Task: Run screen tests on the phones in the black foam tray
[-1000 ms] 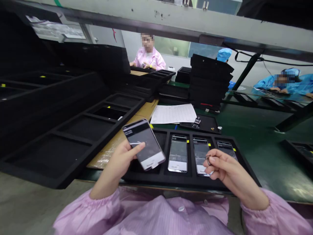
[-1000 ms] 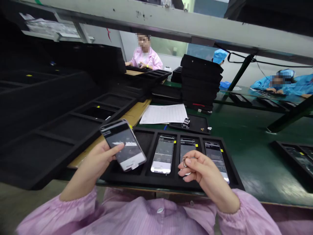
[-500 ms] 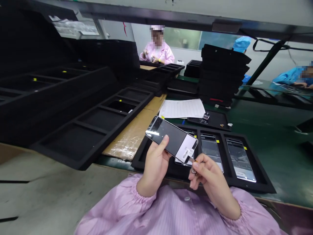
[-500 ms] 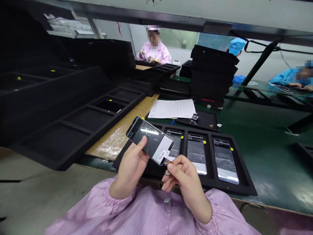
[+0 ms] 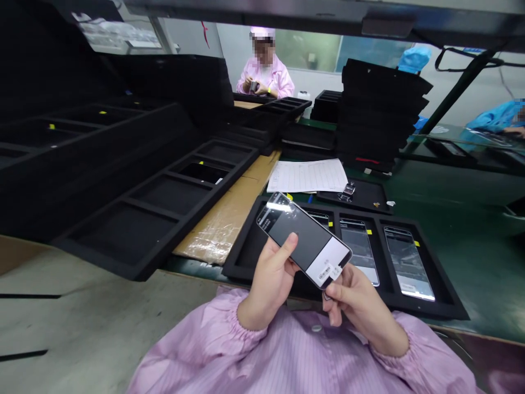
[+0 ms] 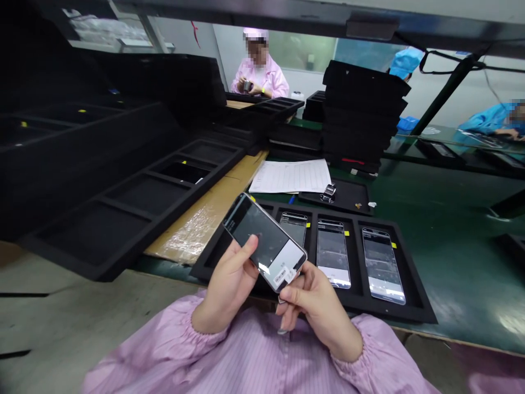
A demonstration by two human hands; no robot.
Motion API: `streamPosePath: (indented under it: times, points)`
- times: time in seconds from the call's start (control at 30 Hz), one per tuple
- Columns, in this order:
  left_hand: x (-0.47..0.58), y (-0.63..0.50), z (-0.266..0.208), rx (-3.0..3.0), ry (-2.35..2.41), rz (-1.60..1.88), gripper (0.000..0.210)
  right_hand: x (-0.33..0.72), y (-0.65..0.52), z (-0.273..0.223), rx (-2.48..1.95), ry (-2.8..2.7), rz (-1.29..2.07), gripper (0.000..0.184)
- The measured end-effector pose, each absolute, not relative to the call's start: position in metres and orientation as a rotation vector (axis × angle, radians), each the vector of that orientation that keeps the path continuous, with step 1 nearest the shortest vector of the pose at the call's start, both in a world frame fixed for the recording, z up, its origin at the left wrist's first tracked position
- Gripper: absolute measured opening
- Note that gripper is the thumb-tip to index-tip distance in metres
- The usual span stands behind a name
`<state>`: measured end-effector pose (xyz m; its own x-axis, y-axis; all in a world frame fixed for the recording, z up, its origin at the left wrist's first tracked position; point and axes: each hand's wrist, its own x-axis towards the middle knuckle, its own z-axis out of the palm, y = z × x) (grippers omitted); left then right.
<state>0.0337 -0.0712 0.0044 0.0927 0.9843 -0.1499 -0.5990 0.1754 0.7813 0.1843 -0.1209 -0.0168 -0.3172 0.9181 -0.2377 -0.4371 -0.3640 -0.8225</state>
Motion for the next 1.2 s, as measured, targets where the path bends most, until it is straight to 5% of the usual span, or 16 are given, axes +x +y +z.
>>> streamPosePath:
  times: [0.3, 0.5, 0.67, 0.8, 0.93, 1.2]
  points:
    - [0.025, -0.056, -0.007, 0.571, 0.808, 1.104, 0.047, 0.184, -0.122, -0.01, -0.986, -0.866, 1.786, 0.053]
    - [-0.058, -0.006, 0.0, 1.192, 1.204, 1.302, 0.067, 0.219, -0.121, -0.014, -1.218, -0.804, 1.348, 0.046]
    - [-0.068, 0.015, -0.007, 1.75, 1.456, 0.935, 0.045, 0.231, -0.118, -0.019, -1.195, -0.779, 1.265, 0.04]
    - [-0.023, -0.004, -0.011, 1.922, 1.58, 1.01, 0.04, 0.228, -0.117, -0.023, -1.214, -0.829, 1.214, 0.045]
    - [0.031, -0.034, -0.024, 2.283, 1.445, 0.795, 0.051, 0.225, -0.115, -0.032, -1.232, -0.826, 1.105, 0.038]
    - [0.056, -0.046, -0.031, 2.095, 1.447, 0.662, 0.069, 0.226, -0.117, -0.038, -1.186, -0.753, 1.168, 0.034]
